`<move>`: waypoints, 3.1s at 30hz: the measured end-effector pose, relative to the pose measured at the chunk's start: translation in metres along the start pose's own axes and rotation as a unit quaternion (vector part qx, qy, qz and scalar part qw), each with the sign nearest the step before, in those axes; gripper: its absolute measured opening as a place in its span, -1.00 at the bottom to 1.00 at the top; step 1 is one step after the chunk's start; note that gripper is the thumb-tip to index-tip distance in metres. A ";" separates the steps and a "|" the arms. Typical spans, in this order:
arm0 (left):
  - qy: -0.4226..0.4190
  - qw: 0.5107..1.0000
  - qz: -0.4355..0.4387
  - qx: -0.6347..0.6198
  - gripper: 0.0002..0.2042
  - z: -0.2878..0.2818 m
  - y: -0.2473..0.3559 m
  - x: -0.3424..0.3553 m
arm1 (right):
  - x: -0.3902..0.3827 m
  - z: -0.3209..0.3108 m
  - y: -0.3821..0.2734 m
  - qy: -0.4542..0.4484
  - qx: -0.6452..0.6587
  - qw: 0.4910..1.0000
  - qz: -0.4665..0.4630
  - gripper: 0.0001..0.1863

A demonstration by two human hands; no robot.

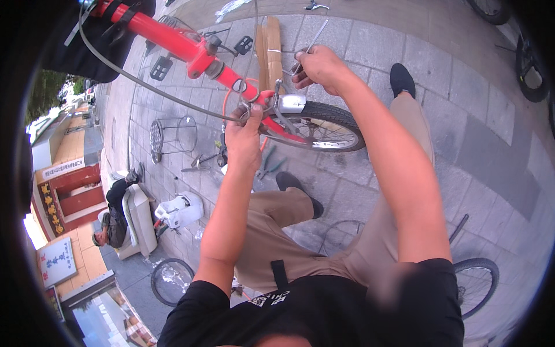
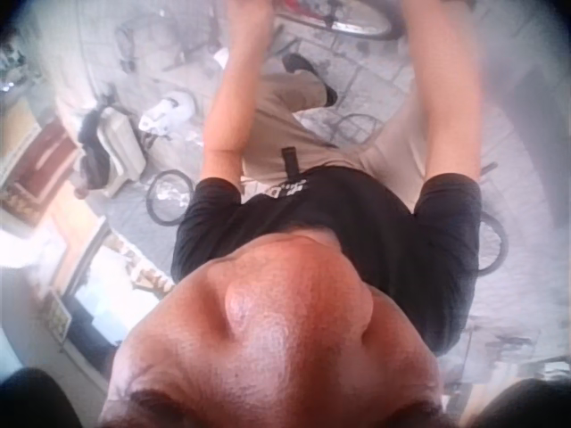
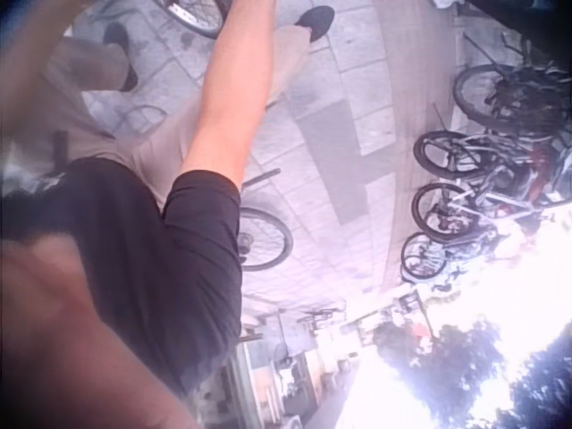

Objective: The person repairs a red bicycle on a sidewalk, using pliers and a screwdriver to adjust the rear wheel and brake cables. They also handle a white cylindrical object and spray bottle while working on the frame and handlebars.

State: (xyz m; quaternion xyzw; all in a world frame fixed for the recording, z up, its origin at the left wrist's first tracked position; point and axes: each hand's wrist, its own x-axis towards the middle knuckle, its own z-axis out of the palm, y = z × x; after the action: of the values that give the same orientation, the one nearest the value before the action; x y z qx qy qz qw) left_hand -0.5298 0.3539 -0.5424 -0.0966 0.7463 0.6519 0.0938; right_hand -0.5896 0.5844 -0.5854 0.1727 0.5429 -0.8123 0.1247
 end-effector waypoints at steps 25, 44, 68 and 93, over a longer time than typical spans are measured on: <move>-0.092 0.990 -0.028 -0.101 -0.81 -0.029 -0.014 0.029 | -0.001 0.005 0.021 -0.104 -0.033 0.991 0.072 -0.69; -0.124 0.984 -0.040 -0.122 -0.85 -0.051 -0.025 0.044 | -0.013 0.000 0.027 -0.099 0.101 0.985 0.101 -0.71; -0.143 0.976 -0.036 -0.159 -0.76 -0.040 -0.012 0.033 | -0.011 0.008 0.045 -0.047 0.264 0.946 0.181 -0.71; -0.136 0.981 -0.026 -0.136 -0.77 -0.039 -0.019 0.035 | -0.038 0.010 0.024 0.027 -0.082 0.995 0.042 -0.53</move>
State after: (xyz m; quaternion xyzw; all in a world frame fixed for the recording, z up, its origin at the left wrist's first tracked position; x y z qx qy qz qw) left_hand -0.5588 0.3118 -0.5648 -0.0384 0.6284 0.7515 0.1974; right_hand -0.5468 0.5663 -0.5860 0.2066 0.6033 -0.7539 0.1579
